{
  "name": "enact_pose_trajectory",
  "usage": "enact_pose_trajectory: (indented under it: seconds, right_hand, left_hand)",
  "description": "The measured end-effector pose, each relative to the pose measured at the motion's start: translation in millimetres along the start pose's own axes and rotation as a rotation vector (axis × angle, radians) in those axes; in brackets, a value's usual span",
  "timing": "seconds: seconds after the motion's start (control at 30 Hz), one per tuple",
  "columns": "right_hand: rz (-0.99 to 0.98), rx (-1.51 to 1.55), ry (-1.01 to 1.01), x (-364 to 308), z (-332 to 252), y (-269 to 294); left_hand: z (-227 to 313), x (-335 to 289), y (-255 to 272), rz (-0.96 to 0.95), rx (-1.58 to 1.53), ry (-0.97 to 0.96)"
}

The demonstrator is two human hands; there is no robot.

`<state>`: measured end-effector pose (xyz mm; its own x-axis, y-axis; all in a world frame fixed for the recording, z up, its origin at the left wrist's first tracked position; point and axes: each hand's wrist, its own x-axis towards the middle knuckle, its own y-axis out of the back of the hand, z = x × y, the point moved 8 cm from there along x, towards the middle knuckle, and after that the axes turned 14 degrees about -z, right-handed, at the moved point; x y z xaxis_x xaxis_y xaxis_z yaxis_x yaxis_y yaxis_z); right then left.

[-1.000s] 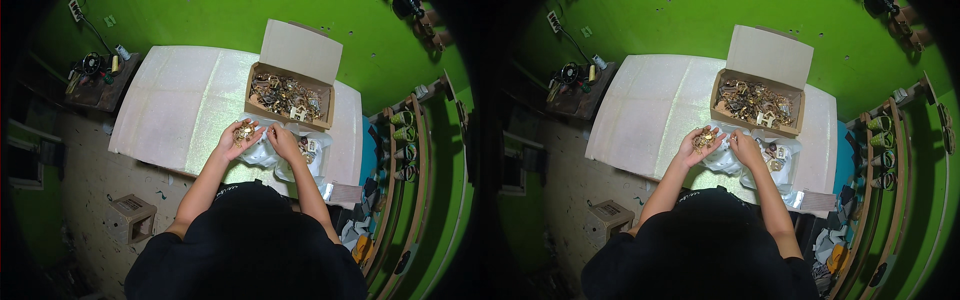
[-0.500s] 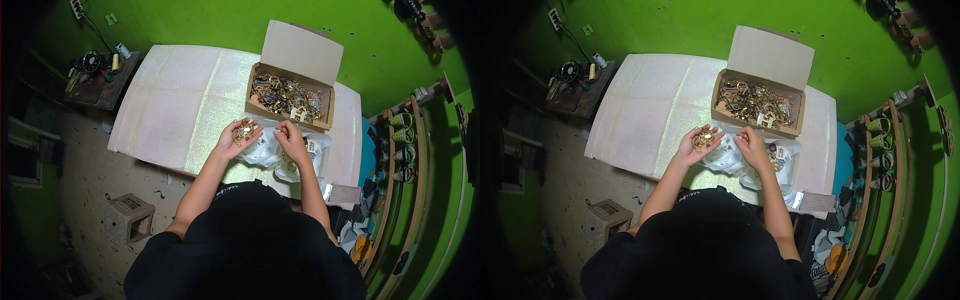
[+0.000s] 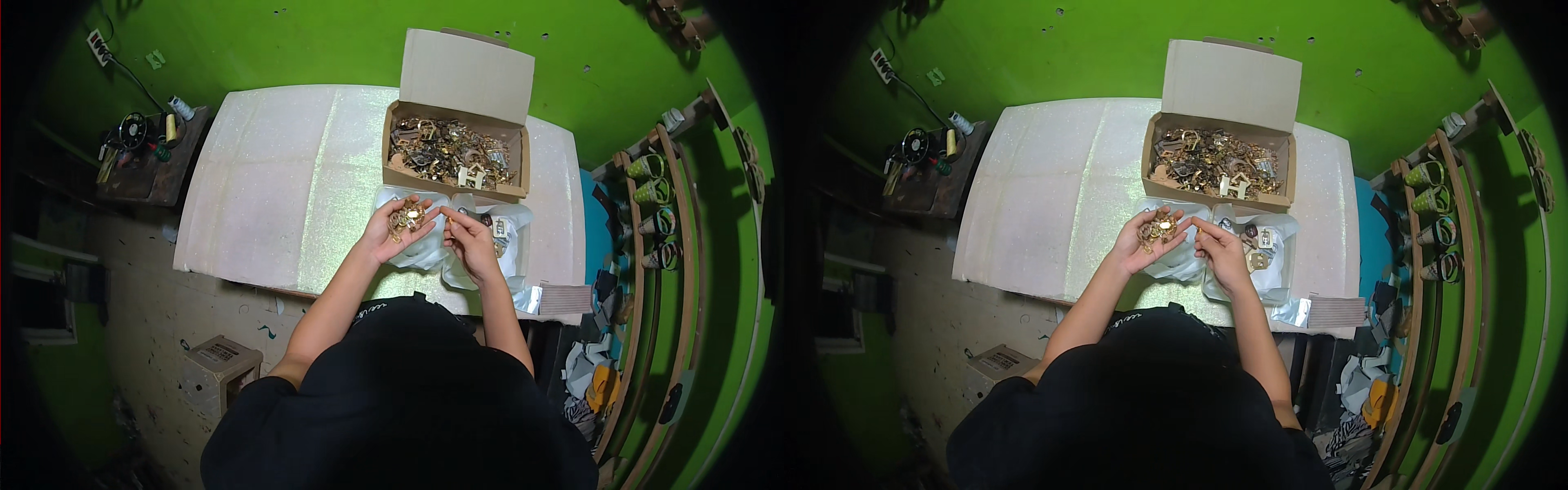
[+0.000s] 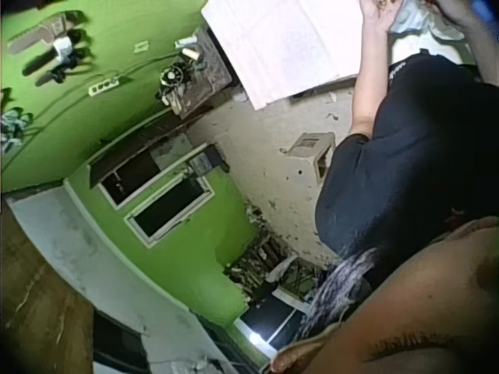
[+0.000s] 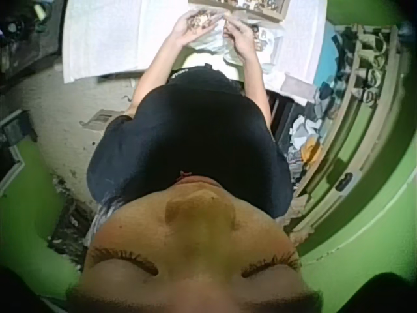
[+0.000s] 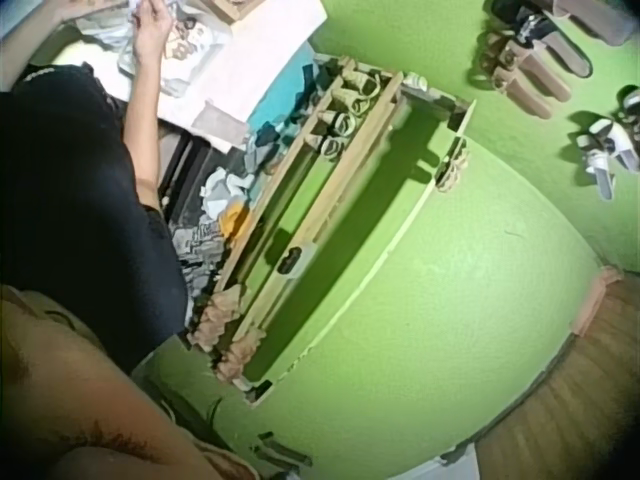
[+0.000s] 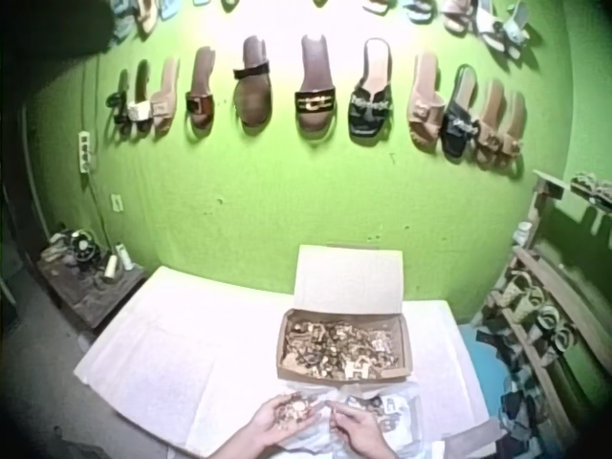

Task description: Sorting various metal shoe buckles and ornaments from a box into separate containers.

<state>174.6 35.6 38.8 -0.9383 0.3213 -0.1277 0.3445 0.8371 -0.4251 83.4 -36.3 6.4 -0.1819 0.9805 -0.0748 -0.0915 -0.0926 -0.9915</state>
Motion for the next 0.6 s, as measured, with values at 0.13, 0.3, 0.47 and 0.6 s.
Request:
enact_pose_trajectory:
  seconds: [0.13, 0.3, 0.47, 0.6]
  right_hand:
    - [0.099, 0.003, 0.014, -7.6, 3.6, 13.5]
    - [0.201, -0.160, -0.115, -19.1, 7.1, 51.6]
    - [0.313, -0.292, -0.292, -33.6, 37.7, 106.2]
    - [0.281, -0.603, -0.410, -33.6, 49.7, 119.3]
  left_hand:
    - [-6.7, 3.2, -2.2, -0.022, -0.021, 0.035]
    - [-11.4, 5.0, -3.3, 0.002, -0.005, 0.059]
    - [-17.8, 10.4, 0.3, 0.012, -0.014, 0.089]
    - [-23.7, 14.1, 1.7, 0.031, -0.024, 0.107]
